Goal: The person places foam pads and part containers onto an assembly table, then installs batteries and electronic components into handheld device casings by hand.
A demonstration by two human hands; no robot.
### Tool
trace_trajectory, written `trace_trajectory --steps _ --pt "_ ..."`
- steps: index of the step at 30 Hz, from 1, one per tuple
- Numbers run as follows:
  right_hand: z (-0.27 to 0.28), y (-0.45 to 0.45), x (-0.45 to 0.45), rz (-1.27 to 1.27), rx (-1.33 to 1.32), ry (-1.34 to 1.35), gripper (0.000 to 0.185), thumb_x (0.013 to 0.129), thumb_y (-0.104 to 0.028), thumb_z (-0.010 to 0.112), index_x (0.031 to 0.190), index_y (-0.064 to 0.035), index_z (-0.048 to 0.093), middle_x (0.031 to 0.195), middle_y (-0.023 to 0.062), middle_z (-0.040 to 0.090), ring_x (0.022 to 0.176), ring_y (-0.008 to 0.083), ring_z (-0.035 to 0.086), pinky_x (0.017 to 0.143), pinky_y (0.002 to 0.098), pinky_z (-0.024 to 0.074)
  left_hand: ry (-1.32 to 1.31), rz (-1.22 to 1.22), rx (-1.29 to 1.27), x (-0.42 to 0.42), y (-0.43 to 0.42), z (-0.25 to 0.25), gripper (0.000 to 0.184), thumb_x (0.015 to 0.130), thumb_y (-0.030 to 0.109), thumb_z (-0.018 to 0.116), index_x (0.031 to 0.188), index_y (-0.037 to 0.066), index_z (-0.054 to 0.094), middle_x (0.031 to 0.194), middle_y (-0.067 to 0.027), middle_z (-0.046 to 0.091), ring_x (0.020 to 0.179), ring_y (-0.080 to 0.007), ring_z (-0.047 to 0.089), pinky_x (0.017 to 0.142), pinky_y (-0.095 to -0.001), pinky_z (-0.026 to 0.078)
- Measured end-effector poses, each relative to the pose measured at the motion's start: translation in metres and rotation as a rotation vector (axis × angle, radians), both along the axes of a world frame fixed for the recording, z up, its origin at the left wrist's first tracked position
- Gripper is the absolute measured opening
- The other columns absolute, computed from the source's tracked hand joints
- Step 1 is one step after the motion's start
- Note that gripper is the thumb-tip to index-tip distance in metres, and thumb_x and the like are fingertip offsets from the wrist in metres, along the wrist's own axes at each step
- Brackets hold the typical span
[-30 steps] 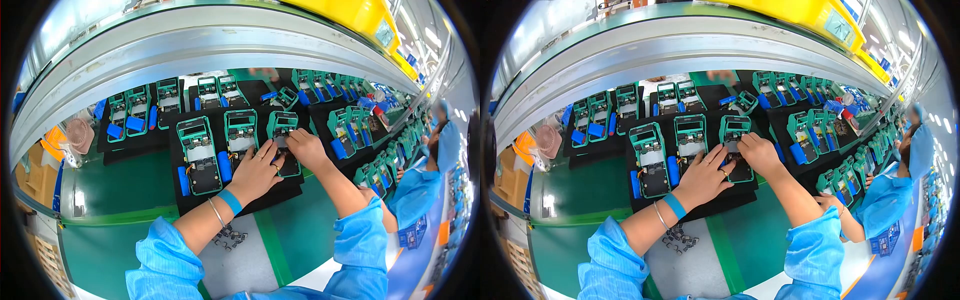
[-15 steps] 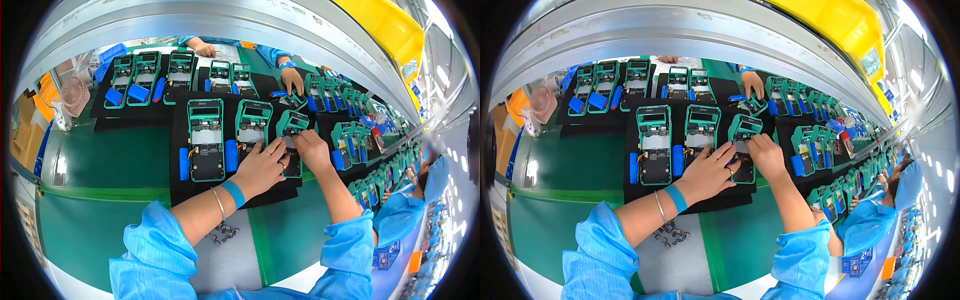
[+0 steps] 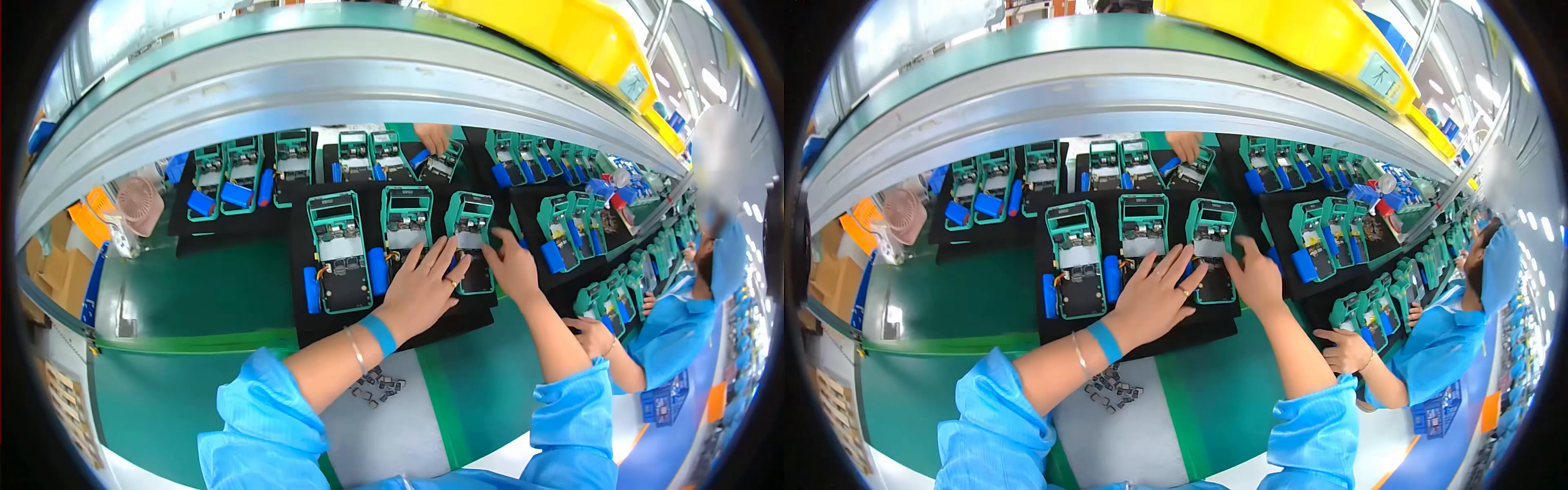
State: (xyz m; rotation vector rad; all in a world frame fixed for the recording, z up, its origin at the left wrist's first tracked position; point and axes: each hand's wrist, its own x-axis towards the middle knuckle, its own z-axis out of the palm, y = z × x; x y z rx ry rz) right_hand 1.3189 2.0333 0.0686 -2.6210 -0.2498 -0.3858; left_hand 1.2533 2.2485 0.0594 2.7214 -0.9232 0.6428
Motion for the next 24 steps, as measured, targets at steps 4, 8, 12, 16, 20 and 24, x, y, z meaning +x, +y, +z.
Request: trace_trajectory --steps 4,8,12,16,20,24 --pt "-0.024 -0.005 -0.007 0.097 0.157 -0.031 0.033 0.095 -0.023 0.058 0.122 -0.0043 0.059 0.079 0.0211 0.068 0.076 0.0414 0.067 0.067 0.0495 0.0516 0.013 0.014 0.014 -0.037 0.035 0.014 0.078 0.082 0.036 0.073 0.148 0.012 0.039 0.153 -0.0166 0.036 0.14 -0.0345 0.036 0.113 -0.0507 0.03" --pt "-0.026 -0.001 0.001 0.106 0.11 -0.089 0.031 0.095 -0.02 0.056 0.12 -0.0032 0.06 0.082 0.0239 0.068 0.079 0.0428 0.066 0.071 0.0518 0.0516 0.009 0.156 0.032 -0.061 0.085 0.012 0.08 0.08 0.039 0.075 0.147 0.011 0.041 0.154 -0.0203 0.031 0.143 -0.0394 0.03 0.113 -0.0537 0.027" --pt "-0.029 0.003 0.008 0.08 0.13 -0.119 0.03 0.094 -0.02 0.056 0.12 -0.0053 0.061 0.083 0.0233 0.068 0.079 0.0434 0.066 0.071 0.0532 0.0514 -0.025 0.298 0.019 -0.062 0.119 -0.005 0.094 0.075 0.04 0.08 0.15 0.008 0.034 0.155 -0.0257 0.025 0.142 -0.0417 0.028 0.113 -0.0533 0.027" --pt "-0.042 -0.004 0.003 0.061 0.304 -0.196 0.026 0.095 -0.026 0.057 0.111 -0.0062 0.064 0.086 0.0231 0.068 0.084 0.0418 0.065 0.074 0.0493 0.0508 0.071 0.337 -0.201 -0.064 0.131 -0.002 0.103 0.072 0.036 0.084 0.151 0.003 0.026 0.154 -0.0299 0.022 0.141 -0.0462 0.027 0.113 -0.0509 0.03" --pt "-0.055 -0.017 -0.001 -0.073 0.549 0.158 0.036 0.1 -0.033 0.052 0.11 -0.0004 0.065 0.093 0.0182 0.068 0.09 0.0284 0.066 0.08 0.0365 0.0488 0.427 0.383 -1.036 -0.058 0.16 -0.034 0.093 0.09 0.037 0.07 0.152 -0.006 0.016 0.148 -0.0314 0.035 0.137 -0.0386 0.041 0.109 -0.0407 0.038" --pt "-0.052 -0.002 0.003 -0.053 0.815 0.307 0.046 0.101 -0.039 0.05 0.107 0.0046 0.065 0.087 0.0061 0.065 0.082 0.016 0.058 0.078 0.0319 0.0456 0.837 0.527 -1.509 -0.048 0.176 -0.013 0.071 0.095 0.047 0.06 0.145 0.002 0.038 0.123 -0.0085 0.058 0.105 -0.0173 0.056 0.088 -0.0353 0.046"
